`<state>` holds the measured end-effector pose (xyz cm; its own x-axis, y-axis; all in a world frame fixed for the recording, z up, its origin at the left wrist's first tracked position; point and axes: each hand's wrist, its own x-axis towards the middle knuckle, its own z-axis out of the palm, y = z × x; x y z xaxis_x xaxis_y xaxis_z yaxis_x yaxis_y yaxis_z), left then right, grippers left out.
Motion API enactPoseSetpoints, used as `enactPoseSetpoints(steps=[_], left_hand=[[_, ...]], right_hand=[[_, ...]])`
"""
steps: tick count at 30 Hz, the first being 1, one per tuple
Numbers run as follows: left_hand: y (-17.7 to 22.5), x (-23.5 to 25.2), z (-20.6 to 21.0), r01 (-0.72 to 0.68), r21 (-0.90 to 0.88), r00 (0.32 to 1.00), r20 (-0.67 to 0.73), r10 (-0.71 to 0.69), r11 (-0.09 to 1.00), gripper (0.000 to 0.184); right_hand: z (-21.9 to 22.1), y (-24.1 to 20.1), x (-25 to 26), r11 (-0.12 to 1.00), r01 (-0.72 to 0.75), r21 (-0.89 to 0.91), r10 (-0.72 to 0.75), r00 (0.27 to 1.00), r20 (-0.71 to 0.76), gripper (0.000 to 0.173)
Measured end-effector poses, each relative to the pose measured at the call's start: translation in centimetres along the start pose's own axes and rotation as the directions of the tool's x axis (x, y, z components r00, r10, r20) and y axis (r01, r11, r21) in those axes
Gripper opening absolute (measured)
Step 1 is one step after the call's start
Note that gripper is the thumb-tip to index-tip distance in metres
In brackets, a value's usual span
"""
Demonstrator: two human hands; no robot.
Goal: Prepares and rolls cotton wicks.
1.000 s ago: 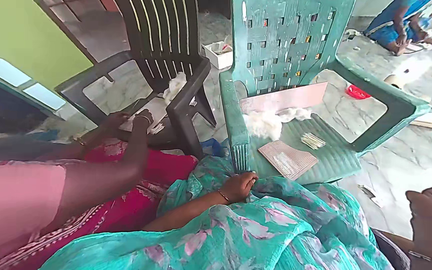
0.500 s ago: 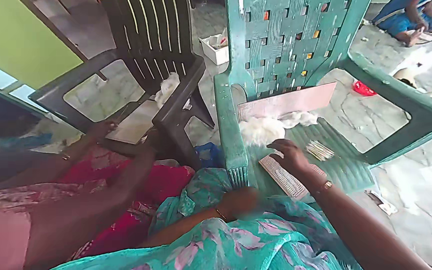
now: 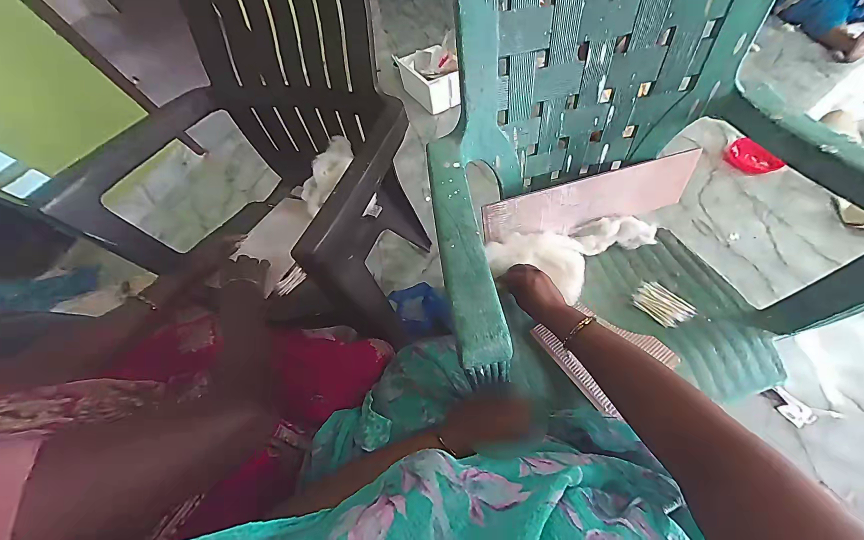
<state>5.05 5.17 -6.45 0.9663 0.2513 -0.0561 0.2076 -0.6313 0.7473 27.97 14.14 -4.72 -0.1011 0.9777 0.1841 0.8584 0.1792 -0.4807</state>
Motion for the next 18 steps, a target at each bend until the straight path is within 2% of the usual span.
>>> enactPoseSetpoints(steps=[3,5,7,8,10,11,12,14,16,18], left_hand=[[0.1,0.1,-0.1,0.037,-0.016,0.998,0.048,-0.036,0.999,0.037],[0.2,0.2,-0.3,0.049,-0.011,0.997,0.068,-0.048,0.999,0.037],[0.3,0.1,-0.1,0.049,-0.008,0.997,0.054,-0.049,0.999,0.037],[0.3,0.0,0.0,0.040,-0.008,0.999,0.030,-0.040,0.999,0.037],[0.6,0.0,0.1,0.036,-0.012,0.999,-0.012,-0.037,0.999,0.036],[0.8,0.0,0.1,0.049,-0.013,0.999,-0.014,-0.049,0.999,0.037],[0.9,0.0,0.1,0.064,-0.012,0.998,-0.015,-0.064,0.998,0.037],[0.9,-0.1,0.3,0.082,-0.006,0.996,-0.036,-0.082,0.997,0.038],[0.7,-0.2,0.5,0.073,-0.006,0.994,-0.081,-0.073,0.997,0.037],[0.7,-0.4,0.7,0.077,-0.020,0.989,-0.128,-0.079,0.997,0.037]], right_hand=[[-0.3,-0.9,-0.1,0.998,-0.052,-0.045,0.055,0.995,0.077,0.023],[-0.6,-1.5,-1.0,0.999,0.004,-0.047,-0.001,0.998,0.070,0.024],[-0.8,-1.9,-2.5,0.995,0.098,0.003,-0.098,0.991,-0.087,0.022],[-1.0,-2.2,-3.3,0.992,0.103,0.068,-0.089,0.978,-0.188,0.019],[-2.4,-2.9,-4.8,0.965,-0.004,0.262,0.085,0.950,-0.301,0.012],[-3.4,-3.3,-5.4,0.927,-0.090,0.365,0.207,0.933,-0.296,0.011],[-4.4,-3.6,-6.0,0.862,-0.170,0.478,0.326,0.908,-0.265,0.011],[-5.9,-3.8,-7.2,0.676,-0.221,0.703,0.489,0.848,-0.203,0.011],[-6.7,-3.6,-8.4,0.450,-0.129,0.884,0.563,0.809,-0.168,0.004],[-7.7,-3.6,-9.7,0.249,-0.034,0.968,0.593,0.796,-0.125,0.012]])
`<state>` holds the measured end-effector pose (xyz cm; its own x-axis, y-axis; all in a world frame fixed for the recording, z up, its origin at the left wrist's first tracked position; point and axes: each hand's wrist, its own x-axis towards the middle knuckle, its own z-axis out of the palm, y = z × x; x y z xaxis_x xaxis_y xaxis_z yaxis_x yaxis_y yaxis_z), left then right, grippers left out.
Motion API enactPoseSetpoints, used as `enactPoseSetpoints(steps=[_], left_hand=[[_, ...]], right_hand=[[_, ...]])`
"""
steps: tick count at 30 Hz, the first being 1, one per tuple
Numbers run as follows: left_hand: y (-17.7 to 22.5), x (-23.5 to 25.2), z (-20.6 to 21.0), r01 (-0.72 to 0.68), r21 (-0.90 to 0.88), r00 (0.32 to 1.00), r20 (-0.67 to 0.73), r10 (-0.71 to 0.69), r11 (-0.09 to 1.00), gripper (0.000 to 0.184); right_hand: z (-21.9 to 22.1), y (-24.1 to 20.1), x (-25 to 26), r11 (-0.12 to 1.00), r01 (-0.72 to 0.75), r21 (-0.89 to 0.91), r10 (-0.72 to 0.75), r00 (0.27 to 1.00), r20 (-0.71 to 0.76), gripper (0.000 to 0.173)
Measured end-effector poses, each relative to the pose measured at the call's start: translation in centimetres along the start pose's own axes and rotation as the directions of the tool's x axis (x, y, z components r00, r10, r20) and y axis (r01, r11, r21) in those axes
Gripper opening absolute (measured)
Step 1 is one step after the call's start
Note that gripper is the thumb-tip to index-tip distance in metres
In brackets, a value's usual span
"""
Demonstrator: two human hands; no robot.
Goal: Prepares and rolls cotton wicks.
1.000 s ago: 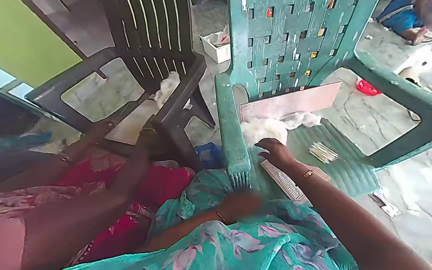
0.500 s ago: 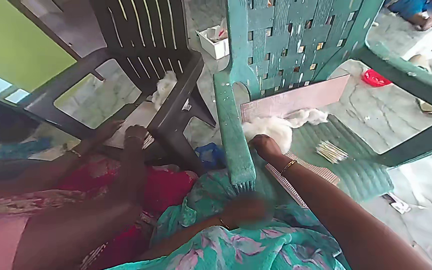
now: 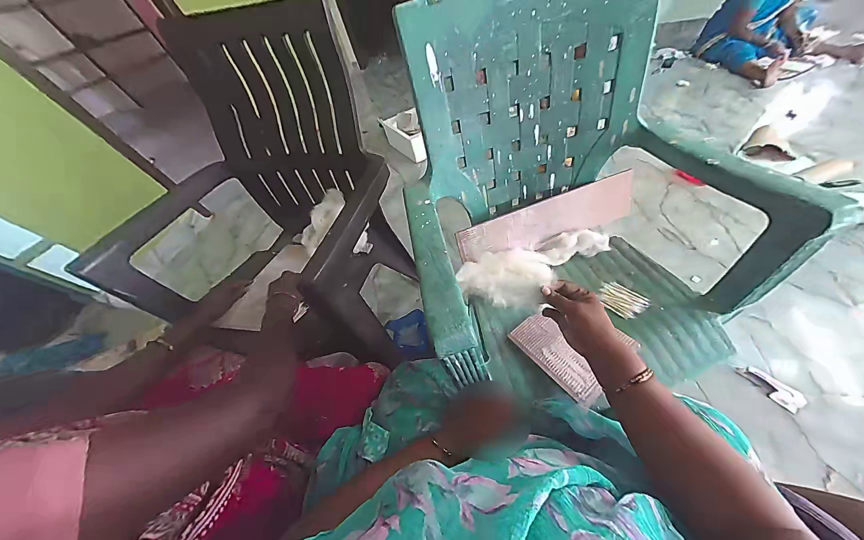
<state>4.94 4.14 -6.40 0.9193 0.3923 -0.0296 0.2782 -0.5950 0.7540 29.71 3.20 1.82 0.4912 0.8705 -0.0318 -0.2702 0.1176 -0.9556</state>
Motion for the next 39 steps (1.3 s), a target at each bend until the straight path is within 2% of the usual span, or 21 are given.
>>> enactPoseSetpoints(steps=[3,8,11,15,16,18,20,23,26,28,33,35,37,39], left_hand=[[0.2,-0.4,0.2,0.029,-0.026,0.997,-0.074,-0.031,0.999,0.037],[-0.1,-0.5,1.1,-0.150,-0.053,0.935,-0.334,0.124,0.987,0.032],[3.2,1.2,-0.3,-0.199,-0.021,0.894,-0.413,0.173,0.980,0.031],[8.6,6.0,-2.5,-0.193,0.063,0.832,-0.518,0.198,0.979,0.031],[9.5,7.6,-3.0,-0.175,0.075,0.805,-0.563,0.187,0.982,0.032],[10.8,10.5,-3.9,-0.076,0.035,0.775,-0.626,0.081,0.997,0.047],[11.9,12.8,-4.7,0.059,-0.101,0.806,-0.583,-0.107,0.993,0.055],[12.2,15.5,-4.6,0.162,-0.302,0.831,-0.471,-0.295,0.939,0.033],[11.8,17.1,-3.6,0.173,-0.415,0.817,-0.446,-0.365,0.893,0.021],[11.6,18.1,-3.2,0.199,-0.413,0.783,-0.479,-0.397,0.889,0.020],[11.0,21.1,-2.9,0.397,-0.275,0.693,-0.535,-0.483,0.876,0.027],[10.8,22.0,-2.3,0.379,-0.315,0.687,-0.534,-0.493,0.870,0.029],[11.1,22.4,-1.4,0.268,-0.447,0.716,-0.500,-0.487,0.853,0.034],[11.5,22.5,-0.6,0.155,-0.595,0.753,-0.445,-0.484,0.788,0.039]], right_hand=[[-1.3,-0.9,-1.3,0.987,-0.034,0.156,0.045,0.996,-0.071,0.019],[-2.9,-1.1,-2.9,0.985,-0.063,0.163,0.082,0.991,-0.108,0.022],[-3.4,-1.4,-3.4,0.982,-0.068,0.176,0.083,0.993,-0.078,0.020],[-3.9,-1.7,-3.3,0.982,-0.069,0.178,0.074,0.997,-0.021,0.018],[-4.1,-1.8,-3.2,0.982,-0.064,0.176,0.067,0.998,-0.014,0.017],[-4.4,-2.0,-3.2,0.983,-0.053,0.174,0.053,0.999,0.007,0.015],[-4.7,-2.1,-3.3,0.982,-0.048,0.183,0.045,0.999,0.020,0.014],[-5.2,-2.1,-3.1,0.980,-0.053,0.190,0.056,0.998,-0.009,0.011],[-6.0,-1.9,-2.3,0.983,-0.042,0.179,0.066,0.989,-0.132,0.005],[-7.0,-1.3,-1.4,0.993,-0.024,0.120,0.050,0.975,-0.216,0.006],[-9.0,-0.7,0.8,0.997,-0.067,-0.049,0.047,0.942,-0.331,0.016],[-9.5,-0.4,1.3,0.988,-0.082,-0.130,0.034,0.943,-0.331,0.018],[-9.9,-0.2,1.5,0.984,-0.070,-0.165,0.015,0.949,-0.316,0.020],[-10.1,-0.2,1.5,0.986,-0.068,-0.150,0.018,0.951,-0.308,0.022]])
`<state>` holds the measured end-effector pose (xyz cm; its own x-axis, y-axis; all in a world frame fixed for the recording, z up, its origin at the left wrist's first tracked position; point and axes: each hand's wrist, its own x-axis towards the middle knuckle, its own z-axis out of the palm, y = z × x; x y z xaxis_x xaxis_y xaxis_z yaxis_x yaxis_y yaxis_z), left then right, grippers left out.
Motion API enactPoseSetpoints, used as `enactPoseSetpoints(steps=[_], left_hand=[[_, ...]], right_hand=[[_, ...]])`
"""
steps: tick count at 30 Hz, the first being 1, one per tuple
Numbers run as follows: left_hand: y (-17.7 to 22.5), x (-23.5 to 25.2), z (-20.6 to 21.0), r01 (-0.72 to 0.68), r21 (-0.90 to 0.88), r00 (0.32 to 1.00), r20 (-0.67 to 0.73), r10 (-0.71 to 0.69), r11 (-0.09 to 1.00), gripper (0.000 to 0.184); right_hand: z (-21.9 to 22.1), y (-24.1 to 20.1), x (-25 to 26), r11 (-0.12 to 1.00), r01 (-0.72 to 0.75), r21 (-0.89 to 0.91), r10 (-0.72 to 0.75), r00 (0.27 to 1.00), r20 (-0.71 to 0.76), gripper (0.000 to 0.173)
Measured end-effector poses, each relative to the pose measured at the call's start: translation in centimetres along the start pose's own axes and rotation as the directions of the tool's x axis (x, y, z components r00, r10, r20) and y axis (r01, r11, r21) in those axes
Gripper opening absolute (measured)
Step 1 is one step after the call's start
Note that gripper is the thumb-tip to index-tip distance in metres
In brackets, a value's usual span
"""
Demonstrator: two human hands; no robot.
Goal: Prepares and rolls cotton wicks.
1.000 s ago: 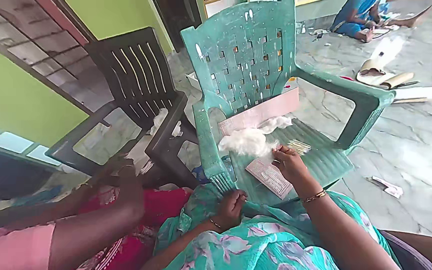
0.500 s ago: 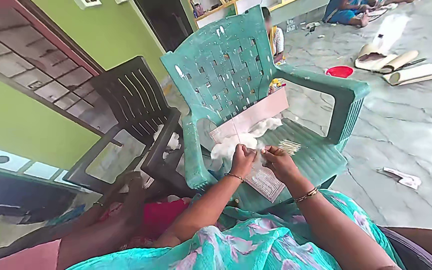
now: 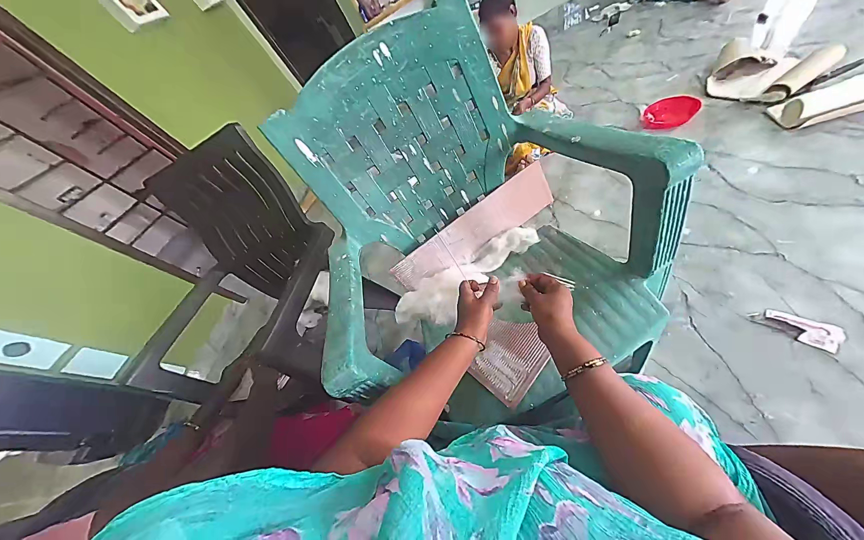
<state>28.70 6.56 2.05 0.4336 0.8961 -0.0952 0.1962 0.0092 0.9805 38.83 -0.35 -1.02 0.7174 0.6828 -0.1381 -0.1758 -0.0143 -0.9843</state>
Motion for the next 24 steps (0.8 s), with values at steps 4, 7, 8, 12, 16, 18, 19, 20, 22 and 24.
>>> enactPoseSetpoints(steps=[4,7,8,12,16,18,19,20,22,24], left_hand=[[-0.2,-0.1,0.8,0.037,-0.138,0.995,0.092,-0.025,0.990,0.037],[0.0,-0.1,1.0,0.053,-0.099,0.992,0.118,-0.041,0.994,0.040],[0.1,0.0,1.0,0.050,-0.082,0.992,0.124,-0.040,0.995,0.038],[0.3,0.7,0.7,0.022,-0.014,0.992,0.123,-0.020,1.000,0.031],[0.1,1.8,0.0,-0.004,0.196,0.998,0.057,-0.008,0.981,0.032],[0.5,2.5,-0.5,-0.011,0.408,1.000,-0.004,0.014,0.913,0.036],[0.7,2.9,-0.6,-0.002,0.505,0.999,-0.040,0.026,0.863,0.039],[1.0,3.1,-0.7,0.019,0.586,0.997,-0.074,0.030,0.810,0.040],[1.1,3.9,-1.0,0.070,0.714,0.992,-0.123,0.026,0.696,0.041],[0.2,5.0,-1.6,0.101,0.818,0.992,-0.126,0.004,0.567,0.043]], right_hand=[[-0.3,-0.2,-0.1,0.999,-0.006,0.037,0.006,1.000,0.013,0.021],[-0.5,-0.3,-0.1,0.996,-0.019,0.083,0.016,0.999,0.041,0.019],[-0.6,-0.4,-0.1,0.995,-0.022,0.093,0.018,0.999,0.050,0.019],[-1.1,-0.9,-0.2,0.992,-0.017,0.121,0.013,0.999,0.031,0.020],[-1.4,-1.3,-0.4,0.980,-0.001,0.198,0.001,1.000,0.005,0.015],[-1.3,-1.3,-0.3,0.961,0.002,0.277,-0.002,1.000,0.000,0.013],[-1.3,-1.3,-0.2,0.946,-0.002,0.323,0.001,1.000,0.004,0.011],[-1.2,-1.2,0.0,0.931,-0.011,0.366,0.008,1.000,0.010,0.008],[-1.1,-1.2,0.2,0.904,-0.045,0.426,0.031,0.999,0.041,0.003],[-1.0,-1.2,0.4,0.892,-0.069,0.446,0.039,0.996,0.077,0.002]])
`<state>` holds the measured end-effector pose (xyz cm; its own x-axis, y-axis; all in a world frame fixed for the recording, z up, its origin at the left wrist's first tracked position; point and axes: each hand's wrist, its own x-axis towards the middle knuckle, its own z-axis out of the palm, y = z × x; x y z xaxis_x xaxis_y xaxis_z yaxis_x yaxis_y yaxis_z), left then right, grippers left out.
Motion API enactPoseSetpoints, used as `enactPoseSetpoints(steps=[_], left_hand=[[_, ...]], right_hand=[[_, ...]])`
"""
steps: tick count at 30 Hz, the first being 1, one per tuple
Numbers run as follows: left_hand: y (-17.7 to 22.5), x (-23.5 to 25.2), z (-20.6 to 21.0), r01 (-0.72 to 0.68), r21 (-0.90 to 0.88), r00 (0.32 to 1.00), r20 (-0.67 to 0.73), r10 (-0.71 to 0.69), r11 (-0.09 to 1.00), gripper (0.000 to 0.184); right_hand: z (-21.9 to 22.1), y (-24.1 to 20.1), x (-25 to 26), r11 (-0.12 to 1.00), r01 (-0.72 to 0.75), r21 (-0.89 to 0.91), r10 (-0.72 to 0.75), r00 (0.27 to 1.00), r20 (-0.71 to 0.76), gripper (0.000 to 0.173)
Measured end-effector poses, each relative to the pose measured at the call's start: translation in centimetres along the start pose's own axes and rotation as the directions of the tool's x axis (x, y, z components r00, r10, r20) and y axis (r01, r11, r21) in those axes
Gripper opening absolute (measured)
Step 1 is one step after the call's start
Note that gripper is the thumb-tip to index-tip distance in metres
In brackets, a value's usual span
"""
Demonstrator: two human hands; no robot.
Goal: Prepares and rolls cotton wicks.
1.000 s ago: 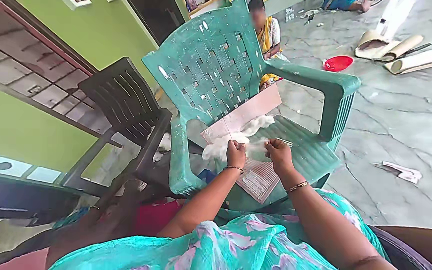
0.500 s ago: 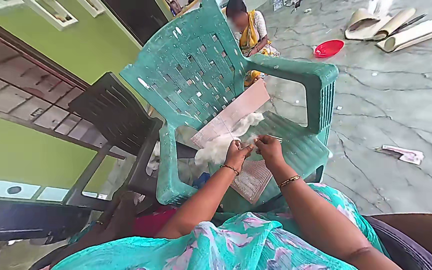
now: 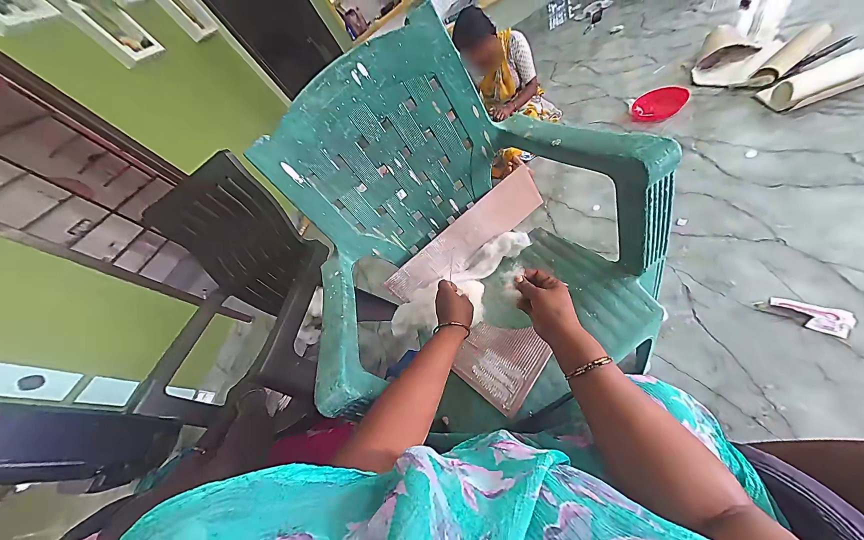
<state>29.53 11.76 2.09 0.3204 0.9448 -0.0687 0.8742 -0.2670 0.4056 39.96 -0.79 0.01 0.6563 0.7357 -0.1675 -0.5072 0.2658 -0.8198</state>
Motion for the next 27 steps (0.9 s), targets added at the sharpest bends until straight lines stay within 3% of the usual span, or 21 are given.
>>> enactPoseSetpoints(steps=[2,5,11,16,19,21,27], left_hand=[[-1.3,1.1,0.4,0.011,0.133,0.999,0.041,-0.016,0.991,0.051],[-2.1,1.4,0.4,0.033,0.144,0.998,0.042,-0.039,0.989,0.056],[-0.4,-1.5,-2.1,-0.096,-0.216,0.988,-0.136,0.067,0.972,0.058],[-1.3,-3.5,-2.4,-0.260,-0.546,0.965,-0.161,0.205,0.796,0.035],[-1.3,-5.2,-1.6,-0.161,-0.753,0.975,-0.020,0.222,0.638,0.035],[-1.0,-6.1,-1.1,-0.115,-0.808,0.974,0.022,0.225,0.578,0.033],[0.2,-6.4,-0.5,-0.092,-0.809,0.980,0.031,0.198,0.581,0.029]], right_hand=[[0.1,0.1,0.0,1.000,-0.013,-0.019,0.014,0.999,0.037,0.002],[0.1,0.0,-0.1,0.996,-0.016,-0.086,0.022,0.997,0.069,0.015],[-0.1,-0.4,-0.6,0.987,0.025,-0.157,-0.010,0.996,0.093,0.006],[0.4,0.2,-1.4,0.999,-0.031,0.010,0.030,0.997,0.074,0.006],[1.1,1.0,-1.8,0.984,-0.066,0.166,0.057,0.997,0.057,0.013],[1.4,1.6,-2.1,0.984,-0.053,0.171,0.047,0.998,0.042,0.012],[1.9,2.5,-2.3,0.999,0.026,0.034,-0.026,1.000,-0.003,0.010]])
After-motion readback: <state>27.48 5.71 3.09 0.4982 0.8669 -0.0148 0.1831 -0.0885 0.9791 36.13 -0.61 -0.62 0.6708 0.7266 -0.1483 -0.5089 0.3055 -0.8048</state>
